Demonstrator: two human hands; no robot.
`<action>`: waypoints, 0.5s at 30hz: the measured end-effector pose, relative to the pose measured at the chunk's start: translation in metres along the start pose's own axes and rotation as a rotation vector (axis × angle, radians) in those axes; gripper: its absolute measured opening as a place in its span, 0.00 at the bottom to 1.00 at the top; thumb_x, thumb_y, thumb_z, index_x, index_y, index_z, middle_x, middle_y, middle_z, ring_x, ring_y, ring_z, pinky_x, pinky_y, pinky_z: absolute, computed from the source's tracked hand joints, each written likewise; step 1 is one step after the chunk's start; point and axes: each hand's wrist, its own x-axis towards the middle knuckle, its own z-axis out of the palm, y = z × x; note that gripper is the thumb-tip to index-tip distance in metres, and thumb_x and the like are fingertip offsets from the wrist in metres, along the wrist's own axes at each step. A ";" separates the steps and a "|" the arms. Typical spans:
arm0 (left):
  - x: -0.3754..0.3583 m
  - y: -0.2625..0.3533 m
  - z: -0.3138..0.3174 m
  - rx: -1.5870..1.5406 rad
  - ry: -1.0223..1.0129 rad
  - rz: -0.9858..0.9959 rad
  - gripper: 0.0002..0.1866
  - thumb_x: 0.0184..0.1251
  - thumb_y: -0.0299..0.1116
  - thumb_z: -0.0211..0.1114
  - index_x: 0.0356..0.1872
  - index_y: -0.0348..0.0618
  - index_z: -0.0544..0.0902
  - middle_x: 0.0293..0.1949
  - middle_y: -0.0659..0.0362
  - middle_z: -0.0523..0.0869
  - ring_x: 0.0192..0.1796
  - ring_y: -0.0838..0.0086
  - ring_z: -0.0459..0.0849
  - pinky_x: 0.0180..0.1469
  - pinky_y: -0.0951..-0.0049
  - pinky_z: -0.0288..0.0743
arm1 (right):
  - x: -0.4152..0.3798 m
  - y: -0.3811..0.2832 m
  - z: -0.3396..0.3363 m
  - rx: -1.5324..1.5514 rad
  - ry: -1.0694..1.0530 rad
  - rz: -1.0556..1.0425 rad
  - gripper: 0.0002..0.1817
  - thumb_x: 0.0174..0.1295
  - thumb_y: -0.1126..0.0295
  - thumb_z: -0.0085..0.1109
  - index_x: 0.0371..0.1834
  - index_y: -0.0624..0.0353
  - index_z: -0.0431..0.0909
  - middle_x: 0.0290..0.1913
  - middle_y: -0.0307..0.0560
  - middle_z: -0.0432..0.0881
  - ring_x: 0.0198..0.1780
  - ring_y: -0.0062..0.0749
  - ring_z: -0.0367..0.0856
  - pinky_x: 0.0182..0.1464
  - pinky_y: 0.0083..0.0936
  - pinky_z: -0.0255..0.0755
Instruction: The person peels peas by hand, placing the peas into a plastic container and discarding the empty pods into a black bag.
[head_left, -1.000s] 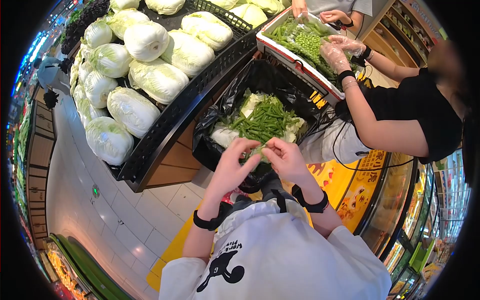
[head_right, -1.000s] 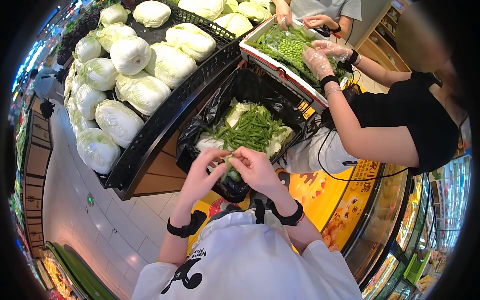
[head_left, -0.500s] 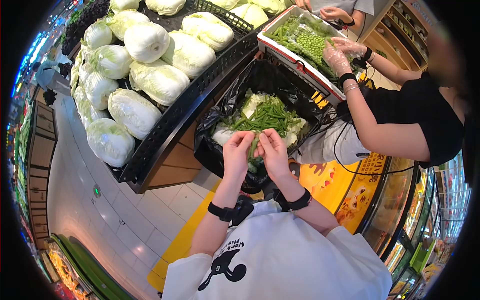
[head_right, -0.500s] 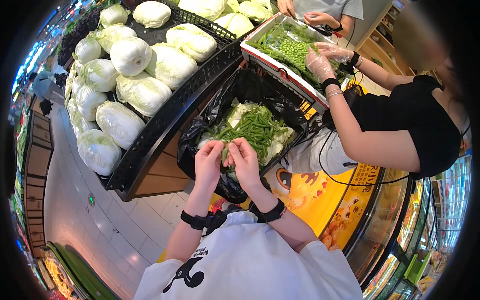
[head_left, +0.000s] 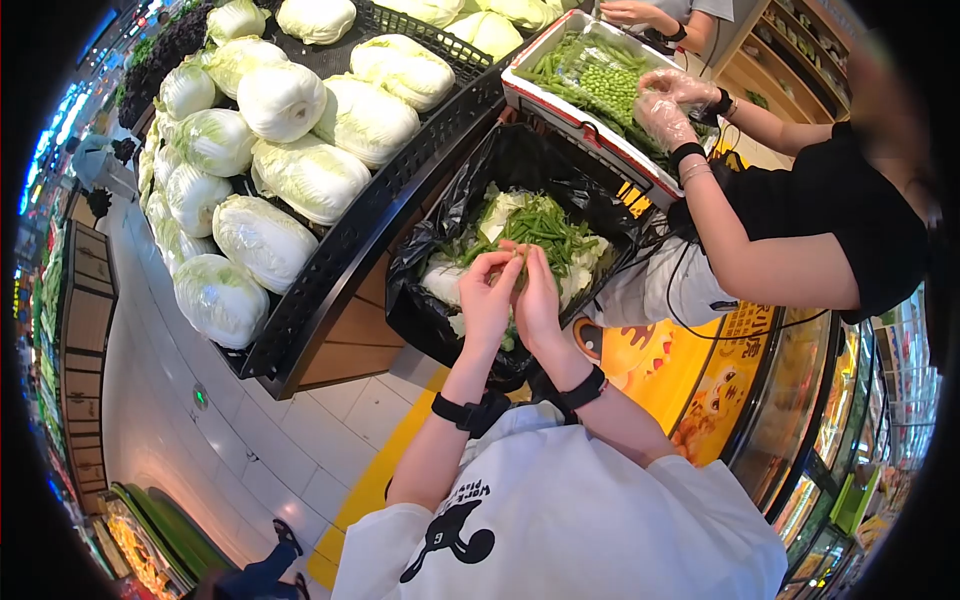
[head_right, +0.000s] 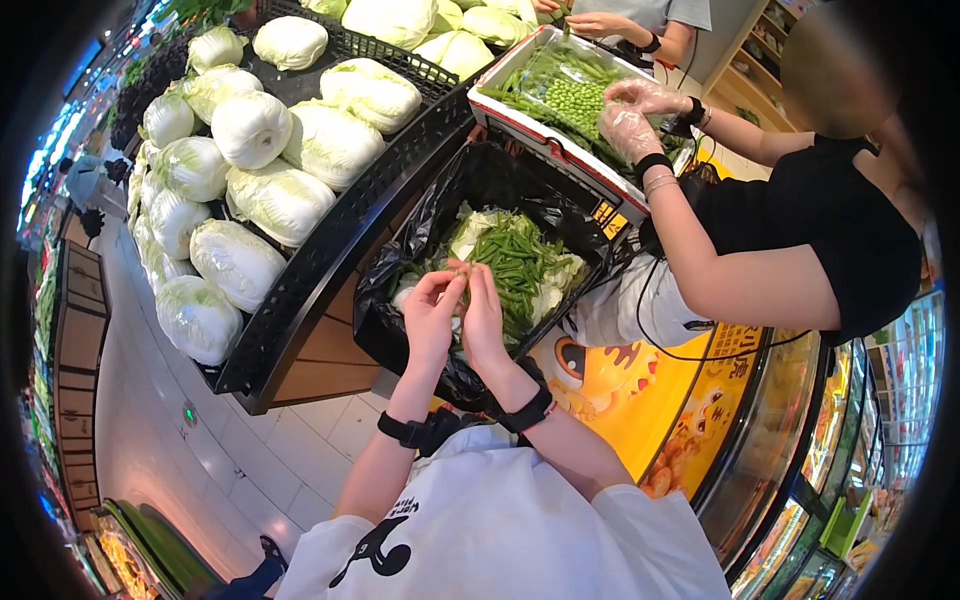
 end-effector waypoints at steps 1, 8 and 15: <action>0.004 -0.006 0.001 0.021 -0.002 0.030 0.04 0.58 0.25 0.62 0.32 0.34 0.79 0.33 0.61 0.81 0.33 0.83 0.76 0.38 0.83 0.70 | 0.006 0.007 -0.004 0.045 0.045 0.053 0.14 0.70 0.61 0.34 0.44 0.57 0.68 0.41 0.41 0.72 0.43 0.22 0.71 0.46 0.21 0.67; 0.016 -0.027 -0.011 0.185 -0.058 -0.004 0.06 0.58 0.26 0.61 0.33 0.33 0.79 0.33 0.59 0.82 0.33 0.82 0.77 0.34 0.82 0.71 | 0.027 0.026 -0.027 -0.035 0.122 0.191 0.16 0.68 0.53 0.40 0.39 0.54 0.70 0.34 0.36 0.72 0.36 0.19 0.71 0.40 0.23 0.66; -0.003 -0.020 -0.014 0.348 -0.021 0.121 0.07 0.57 0.26 0.62 0.33 0.32 0.78 0.29 0.60 0.81 0.33 0.81 0.77 0.35 0.81 0.70 | 0.052 0.033 -0.060 0.276 0.278 0.447 0.14 0.66 0.52 0.43 0.28 0.47 0.66 0.26 0.32 0.68 0.29 0.20 0.64 0.47 0.32 0.63</action>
